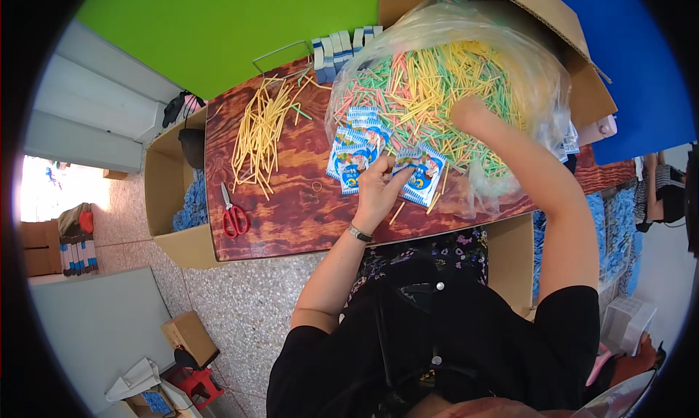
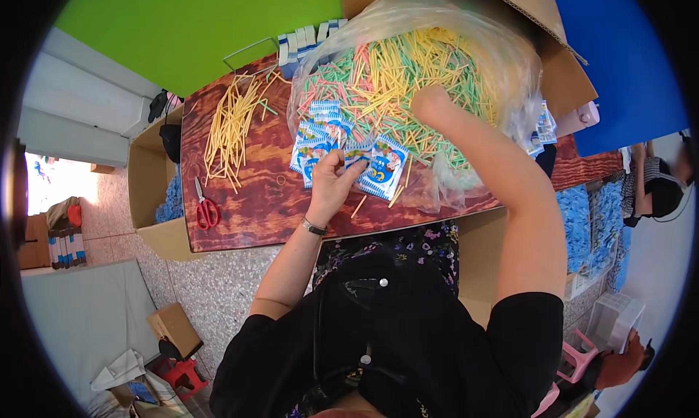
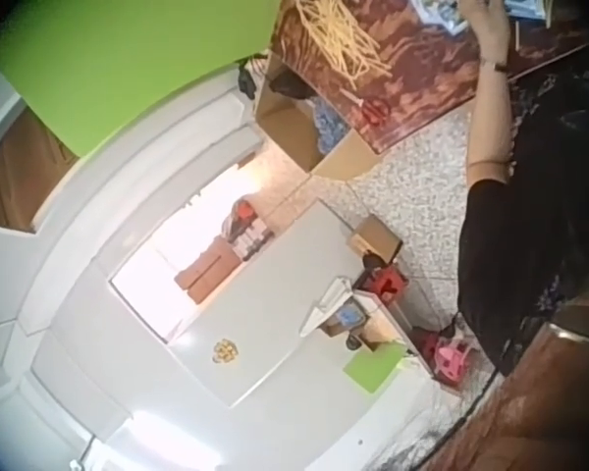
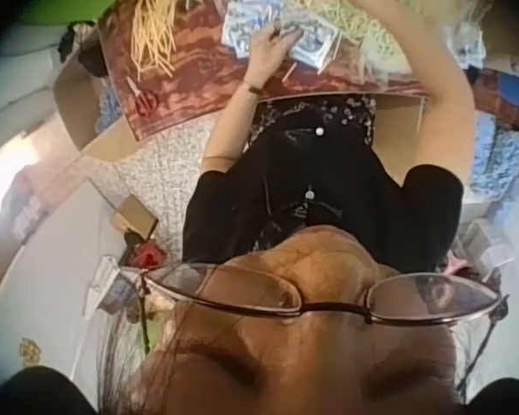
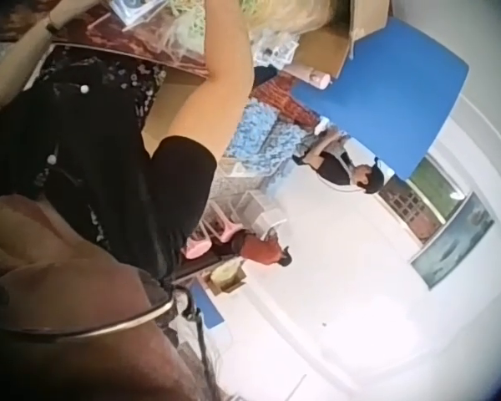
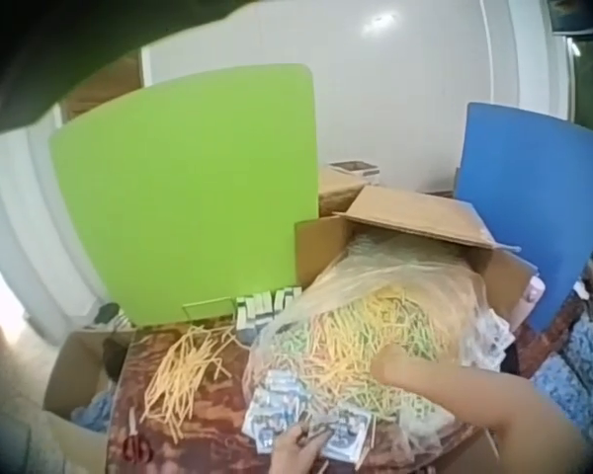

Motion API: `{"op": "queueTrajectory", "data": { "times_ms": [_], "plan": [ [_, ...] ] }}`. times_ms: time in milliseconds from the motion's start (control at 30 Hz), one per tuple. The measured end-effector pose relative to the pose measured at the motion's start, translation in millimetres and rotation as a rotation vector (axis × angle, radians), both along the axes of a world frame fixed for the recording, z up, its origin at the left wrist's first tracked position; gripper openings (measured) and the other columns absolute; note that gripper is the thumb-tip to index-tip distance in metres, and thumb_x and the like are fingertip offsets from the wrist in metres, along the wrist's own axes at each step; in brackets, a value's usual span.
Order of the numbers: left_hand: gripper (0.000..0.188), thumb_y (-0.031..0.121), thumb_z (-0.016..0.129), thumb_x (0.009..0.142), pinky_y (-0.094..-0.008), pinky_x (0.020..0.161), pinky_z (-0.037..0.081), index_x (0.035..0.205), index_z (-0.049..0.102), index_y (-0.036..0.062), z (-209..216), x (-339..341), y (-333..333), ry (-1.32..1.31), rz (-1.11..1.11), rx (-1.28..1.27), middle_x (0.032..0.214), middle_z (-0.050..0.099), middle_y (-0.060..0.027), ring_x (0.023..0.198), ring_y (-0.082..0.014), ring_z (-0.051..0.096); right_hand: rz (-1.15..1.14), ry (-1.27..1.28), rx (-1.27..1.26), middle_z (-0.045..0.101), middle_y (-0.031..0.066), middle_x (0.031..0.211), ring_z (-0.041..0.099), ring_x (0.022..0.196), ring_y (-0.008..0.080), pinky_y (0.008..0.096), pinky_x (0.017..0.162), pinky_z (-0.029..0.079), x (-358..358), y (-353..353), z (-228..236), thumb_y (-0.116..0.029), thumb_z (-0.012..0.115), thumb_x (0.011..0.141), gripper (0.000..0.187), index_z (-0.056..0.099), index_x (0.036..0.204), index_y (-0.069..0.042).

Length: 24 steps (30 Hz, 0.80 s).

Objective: Organizing and packing small blue packets and colorful shredded filler material into cardboard boxes.

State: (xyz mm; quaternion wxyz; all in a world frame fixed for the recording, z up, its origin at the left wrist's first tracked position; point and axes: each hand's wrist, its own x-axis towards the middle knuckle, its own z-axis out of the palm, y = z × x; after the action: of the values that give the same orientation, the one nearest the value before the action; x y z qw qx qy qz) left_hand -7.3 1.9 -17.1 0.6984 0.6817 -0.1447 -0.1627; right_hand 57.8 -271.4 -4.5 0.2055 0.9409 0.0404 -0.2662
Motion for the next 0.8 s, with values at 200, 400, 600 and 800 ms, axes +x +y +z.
{"op": "queueTrajectory", "data": {
  "times_ms": [200,400,600,800],
  "plan": [
    [0.024,0.007,0.069,0.087,-0.0181,0.049,0.047,0.075,0.048,0.0032,2,1,4,0.01,0.056,0.031,0.068,0.054,0.0024,0.059,-0.0011,0.054,-0.121,-0.139,0.121,0.07,0.0174,0.093,0.069,0.091,0.0294,0.041,0.075,0.054,-19,10,-3,-0.011,0.056,0.082,0.018,0.072,0.089,-0.006],
    [0.016,0.007,0.073,0.082,-0.0245,0.053,0.045,0.088,0.062,-0.0022,-9,2,-4,-0.185,0.041,0.021,0.078,0.056,-0.0061,0.061,-0.0109,0.057,-0.117,-0.412,0.107,0.069,0.0159,0.088,0.069,0.088,0.0283,0.0421,0.077,0.055,-13,6,-23,-0.01,0.056,0.083,0.015,0.07,0.084,-0.007],
    [0.015,0.007,0.073,0.081,-0.0222,0.053,0.045,0.085,0.061,-0.0016,-9,6,-2,-0.334,0.09,0.058,0.074,0.059,-0.0037,0.062,-0.0091,0.058,-0.176,-0.408,0.119,0.067,0.0195,0.087,0.067,0.087,0.0328,0.0444,0.072,0.054,-17,-27,4,-0.014,0.053,0.087,0.018,0.067,0.087,-0.002],
    [0.018,0.008,0.075,0.079,-0.0208,0.052,0.046,0.084,0.06,-0.001,-9,8,0,-0.339,0.207,0.139,0.068,0.058,-0.0007,0.062,-0.0054,0.058,0.119,-0.145,0.564,0.065,0.013,0.083,0.065,0.071,0.0244,0.0402,0.06,0.051,-39,-3,117,-0.025,0.049,0.096,0.024,0.058,0.103,-0.005]
  ]
}}
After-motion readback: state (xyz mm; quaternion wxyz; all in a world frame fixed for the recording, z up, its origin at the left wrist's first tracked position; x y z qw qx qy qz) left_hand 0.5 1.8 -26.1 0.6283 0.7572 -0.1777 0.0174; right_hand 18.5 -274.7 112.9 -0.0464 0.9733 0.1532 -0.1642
